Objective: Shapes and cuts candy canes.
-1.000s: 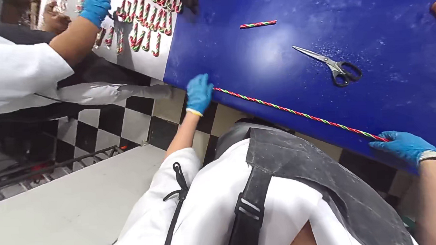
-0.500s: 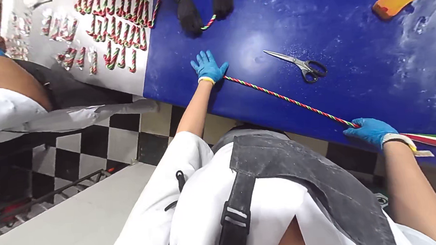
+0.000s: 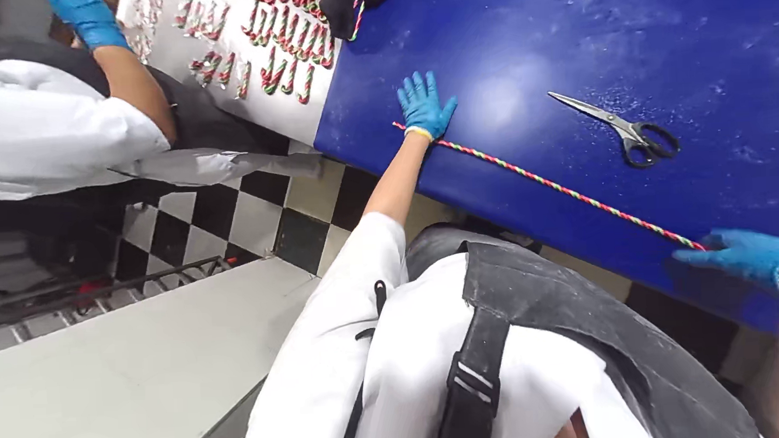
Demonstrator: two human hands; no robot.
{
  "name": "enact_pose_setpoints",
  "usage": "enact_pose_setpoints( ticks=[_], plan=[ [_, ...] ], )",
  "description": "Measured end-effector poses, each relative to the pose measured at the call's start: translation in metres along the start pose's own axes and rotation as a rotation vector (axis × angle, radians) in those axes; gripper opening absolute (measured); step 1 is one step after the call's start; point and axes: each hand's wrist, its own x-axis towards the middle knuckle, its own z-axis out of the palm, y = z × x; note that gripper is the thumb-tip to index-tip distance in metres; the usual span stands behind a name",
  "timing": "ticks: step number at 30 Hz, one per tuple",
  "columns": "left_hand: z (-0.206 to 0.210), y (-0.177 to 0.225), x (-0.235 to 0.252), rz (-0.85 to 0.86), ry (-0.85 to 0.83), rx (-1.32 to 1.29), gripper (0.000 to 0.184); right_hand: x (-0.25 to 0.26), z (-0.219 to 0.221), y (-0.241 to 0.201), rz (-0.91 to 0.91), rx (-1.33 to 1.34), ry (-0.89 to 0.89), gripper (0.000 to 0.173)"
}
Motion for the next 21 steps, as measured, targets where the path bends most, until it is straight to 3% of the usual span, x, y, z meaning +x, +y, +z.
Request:
enact_pose_setpoints(
  ticks=[3, 4, 5, 6, 7, 8, 10, 13, 17, 21],
  plan=[
    [-0.038, 0.021, -0.016, -0.111, -0.218, 0.032, 0.094, 0.028, -0.017, -0.042, -0.222, 0.061, 0.503, 0.068],
    [-0.07, 0.028, -0.031, -0.182, -0.442, 0.067, 0.089, 0.038, -0.024, -0.066, -0.17, 0.136, 0.527, 0.073],
    [-0.079, 0.023, -0.05, -0.217, -0.491, 0.069, 0.085, 0.053, -0.028, -0.084, -0.132, 0.164, 0.554, 0.074],
    [-0.063, 0.006, -0.072, -0.22, -0.381, 0.043, 0.084, 0.068, -0.024, -0.095, -0.166, 0.141, 0.66, 0.072],
    [-0.023, -0.021, -0.093, -0.183, -0.065, -0.007, 0.085, 0.083, -0.019, -0.103, -0.2, 0.093, 0.784, 0.065],
    [-0.003, -0.042, -0.107, -0.187, 0.041, -0.003, 0.087, 0.077, -0.027, -0.121, -0.137, 0.074, 0.737, 0.056],
    [0.004, -0.069, -0.133, -0.243, 0.007, 0.045, 0.089, 0.069, -0.039, -0.146, 0.01, 0.06, 0.644, 0.043],
    [0.002, -0.087, -0.141, -0.281, -0.034, 0.097, 0.09, 0.06, -0.057, -0.158, 0.074, -0.055, 0.53, 0.036],
    [-0.001, -0.088, -0.087, -0.288, 0.005, 0.085, 0.091, 0.059, -0.072, -0.17, 0.139, -0.182, 0.334, 0.037],
    [-0.004, -0.074, -0.009, -0.279, 0.074, 0.063, 0.095, 0.088, -0.097, -0.154, 0.017, -0.235, 0.222, 0.037]
  ],
)
